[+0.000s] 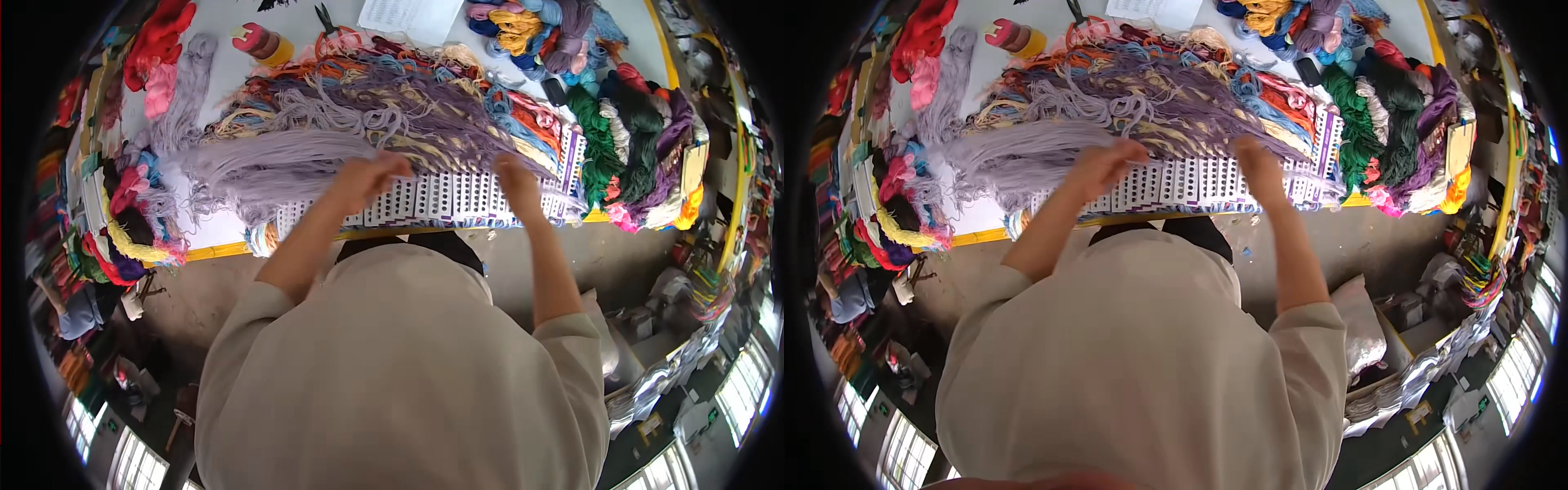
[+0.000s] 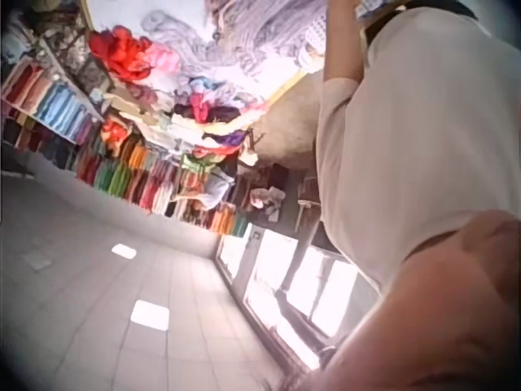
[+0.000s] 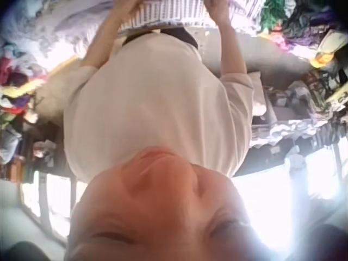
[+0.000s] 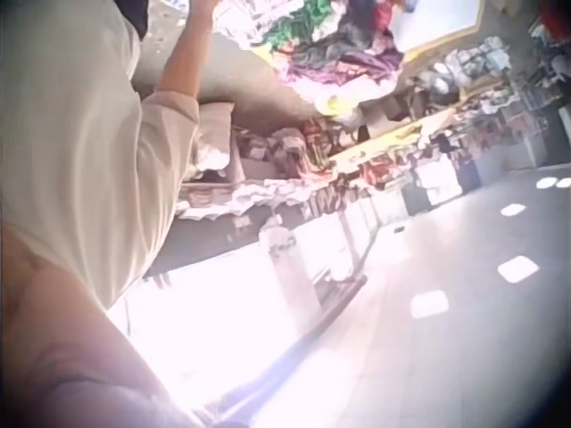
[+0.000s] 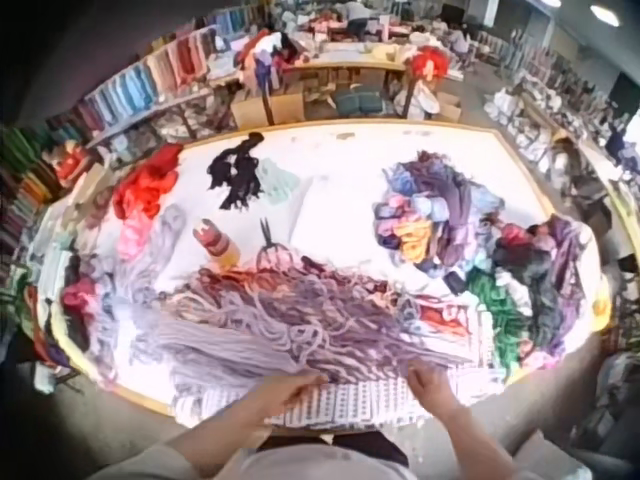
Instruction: Organizing various colors of embroidery thread by looping them through holes on a numbered card.
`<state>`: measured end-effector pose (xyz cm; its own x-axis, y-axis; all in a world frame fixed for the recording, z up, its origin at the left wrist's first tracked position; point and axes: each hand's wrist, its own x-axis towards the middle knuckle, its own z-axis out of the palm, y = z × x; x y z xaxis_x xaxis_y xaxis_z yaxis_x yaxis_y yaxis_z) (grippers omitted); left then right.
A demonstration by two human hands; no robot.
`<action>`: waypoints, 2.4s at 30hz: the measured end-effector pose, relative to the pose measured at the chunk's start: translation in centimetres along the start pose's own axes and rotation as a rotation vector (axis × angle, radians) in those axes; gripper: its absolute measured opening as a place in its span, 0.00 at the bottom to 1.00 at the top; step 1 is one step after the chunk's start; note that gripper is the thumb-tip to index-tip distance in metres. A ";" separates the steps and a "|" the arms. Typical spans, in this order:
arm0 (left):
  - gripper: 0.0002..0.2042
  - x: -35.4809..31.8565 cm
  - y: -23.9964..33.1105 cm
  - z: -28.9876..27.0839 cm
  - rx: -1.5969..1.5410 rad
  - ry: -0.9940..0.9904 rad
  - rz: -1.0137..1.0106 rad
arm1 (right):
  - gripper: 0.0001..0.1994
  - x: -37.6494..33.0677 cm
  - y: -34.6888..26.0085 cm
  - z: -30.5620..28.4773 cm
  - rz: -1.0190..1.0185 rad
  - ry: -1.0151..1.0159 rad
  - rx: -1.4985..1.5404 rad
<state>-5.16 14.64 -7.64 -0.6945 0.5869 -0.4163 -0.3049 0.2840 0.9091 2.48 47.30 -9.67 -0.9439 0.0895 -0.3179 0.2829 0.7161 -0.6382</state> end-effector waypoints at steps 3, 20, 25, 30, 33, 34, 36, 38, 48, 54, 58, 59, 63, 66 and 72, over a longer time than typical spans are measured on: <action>0.09 5.0 -3.2 5.9 -0.062 0.027 -0.614 | 0.10 1.7 -1.8 5.1 -0.115 -0.216 0.206; 0.12 5.2 -2.8 10.0 0.255 0.246 -0.523 | 0.08 3.1 -0.2 6.5 -0.131 -0.450 0.190; 0.10 5.2 -4.4 9.1 -0.367 0.194 -0.629 | 0.08 3.3 -0.4 6.9 -0.071 -0.452 0.164; 0.11 5.8 -5.3 9.3 -0.208 0.156 -0.549 | 0.09 3.3 -1.1 7.4 -0.068 -0.426 0.036; 0.10 5.2 -8.0 7.7 0.247 0.211 -0.371 | 0.09 3.0 -1.0 7.1 -0.073 -0.430 0.116; 0.10 5.0 -6.6 5.9 0.238 0.204 -0.425 | 0.09 3.0 -0.6 7.1 -0.067 -0.426 0.117; 0.11 4.1 -5.9 3.9 0.234 0.203 -0.480 | 0.09 3.0 -0.1 7.2 -0.041 -0.440 0.160; 0.10 3.4 -5.9 3.1 -0.163 0.204 -0.448 | 0.09 2.9 -0.3 7.2 -0.047 -0.438 0.168; 0.11 3.7 -4.9 5.3 -0.339 0.273 -0.469 | 0.09 2.6 -0.8 7.4 -0.081 -0.354 0.149; 0.10 3.9 -0.9 7.7 -0.813 -0.152 -0.619 | 0.17 4.1 -1.3 6.0 0.140 -0.663 0.407; 0.11 4.5 -4.9 9.5 0.381 -0.087 -0.408 | 0.22 4.1 -0.4 6.1 0.073 -0.747 0.441; 0.10 4.7 -5.4 9.2 0.802 -0.039 -0.198 | 0.22 3.6 -0.7 6.3 -0.089 -0.592 0.236; 0.08 1.8 -2.4 2.7 -0.275 0.228 -0.599 | 0.23 3.3 -2.1 6.1 -0.126 -0.495 -0.055; 0.07 -3.1 -0.1 -4.2 -0.783 0.438 -0.648 | 0.22 3.3 -2.1 6.3 -0.090 -0.497 -0.044; 0.07 -10.1 2.3 -18.3 -0.965 0.653 -0.332 | 0.22 3.9 -2.5 6.7 -0.029 -0.524 -0.048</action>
<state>-10.77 -4.44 -1.00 -0.6031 0.0202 -0.7974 -0.6978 -0.4976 0.5152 -0.76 41.21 -13.96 -0.7356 -0.2804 -0.6166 0.2384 0.7449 -0.6231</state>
